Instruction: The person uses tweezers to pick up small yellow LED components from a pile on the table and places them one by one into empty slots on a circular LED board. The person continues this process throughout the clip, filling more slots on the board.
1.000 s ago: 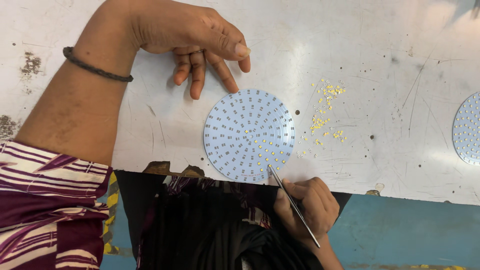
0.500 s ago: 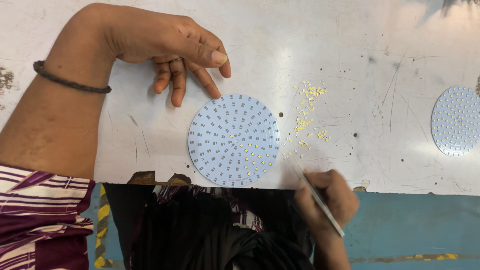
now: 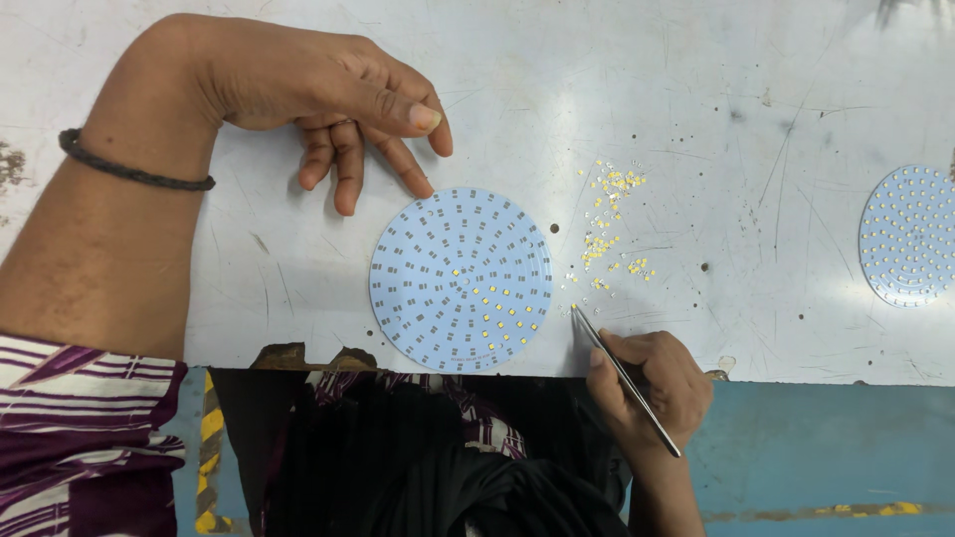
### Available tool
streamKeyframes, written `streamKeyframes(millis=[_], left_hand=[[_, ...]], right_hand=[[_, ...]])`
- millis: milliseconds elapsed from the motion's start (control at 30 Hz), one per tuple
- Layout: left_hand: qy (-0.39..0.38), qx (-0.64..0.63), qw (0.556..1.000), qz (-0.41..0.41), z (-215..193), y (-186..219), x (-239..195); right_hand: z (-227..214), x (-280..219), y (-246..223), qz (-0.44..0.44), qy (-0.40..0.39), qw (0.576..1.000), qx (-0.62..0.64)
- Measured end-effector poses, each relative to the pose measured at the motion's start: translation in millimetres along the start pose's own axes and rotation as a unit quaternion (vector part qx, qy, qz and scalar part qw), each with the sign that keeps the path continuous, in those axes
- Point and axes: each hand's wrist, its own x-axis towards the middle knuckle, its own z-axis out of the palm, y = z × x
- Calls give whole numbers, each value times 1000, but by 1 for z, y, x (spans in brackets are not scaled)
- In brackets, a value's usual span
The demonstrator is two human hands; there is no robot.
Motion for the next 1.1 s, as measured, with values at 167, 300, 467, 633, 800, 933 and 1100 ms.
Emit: streamKeyframes(millis=[167, 300, 467, 633, 800, 933, 1100], left_hand=[[-12, -13, 1000, 16, -1, -2, -2], [2, -4, 1000, 12, 0, -2, -7], [33, 26, 999, 14, 1, -2, -15], [42, 20, 999, 29, 3, -1, -16], [59, 26, 998, 22, 4, -2, -14], [40, 12, 999, 17, 1, -5, -14], [3, 1, 1000, 0, -2, -5, -9]], right_hand=[[4, -9, -14, -18, 16, 1000, -1], [19, -28, -39, -67, 22, 997, 37], [32, -35, -51, -107, 20, 993, 37], [30, -32, -46, -96, 28, 995, 22], [29, -32, -44, -86, 15, 996, 21], [28, -30, -46, -80, 4, 997, 8], [24, -28, -48, -92, -6, 996, 6]])
